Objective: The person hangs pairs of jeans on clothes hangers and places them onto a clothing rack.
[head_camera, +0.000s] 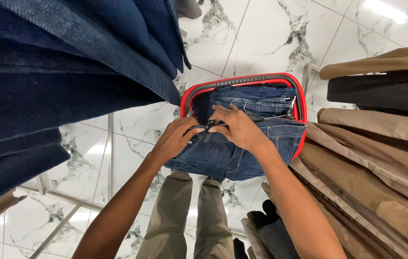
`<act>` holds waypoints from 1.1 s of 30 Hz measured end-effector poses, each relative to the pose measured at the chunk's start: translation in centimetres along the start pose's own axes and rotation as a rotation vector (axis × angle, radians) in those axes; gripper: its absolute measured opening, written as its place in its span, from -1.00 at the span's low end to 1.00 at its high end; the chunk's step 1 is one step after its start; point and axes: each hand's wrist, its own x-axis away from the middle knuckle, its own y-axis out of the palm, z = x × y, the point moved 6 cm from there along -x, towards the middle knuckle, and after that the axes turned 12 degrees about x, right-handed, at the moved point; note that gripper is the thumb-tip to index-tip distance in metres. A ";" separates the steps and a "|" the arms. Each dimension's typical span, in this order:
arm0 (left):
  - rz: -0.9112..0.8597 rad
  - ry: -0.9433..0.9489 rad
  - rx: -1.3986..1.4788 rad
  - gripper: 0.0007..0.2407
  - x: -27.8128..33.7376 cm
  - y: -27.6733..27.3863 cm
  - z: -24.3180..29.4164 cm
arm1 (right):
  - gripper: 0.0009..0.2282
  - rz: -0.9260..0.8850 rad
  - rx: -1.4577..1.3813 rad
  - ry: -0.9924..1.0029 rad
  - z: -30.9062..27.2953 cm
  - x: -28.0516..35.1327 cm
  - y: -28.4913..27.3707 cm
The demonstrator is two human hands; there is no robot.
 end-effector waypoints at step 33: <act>0.246 -0.119 -0.171 -0.61 -2.3 -0.2 1.2 | -0.51 0.417 -0.301 0.898 19.8 18.5 1.4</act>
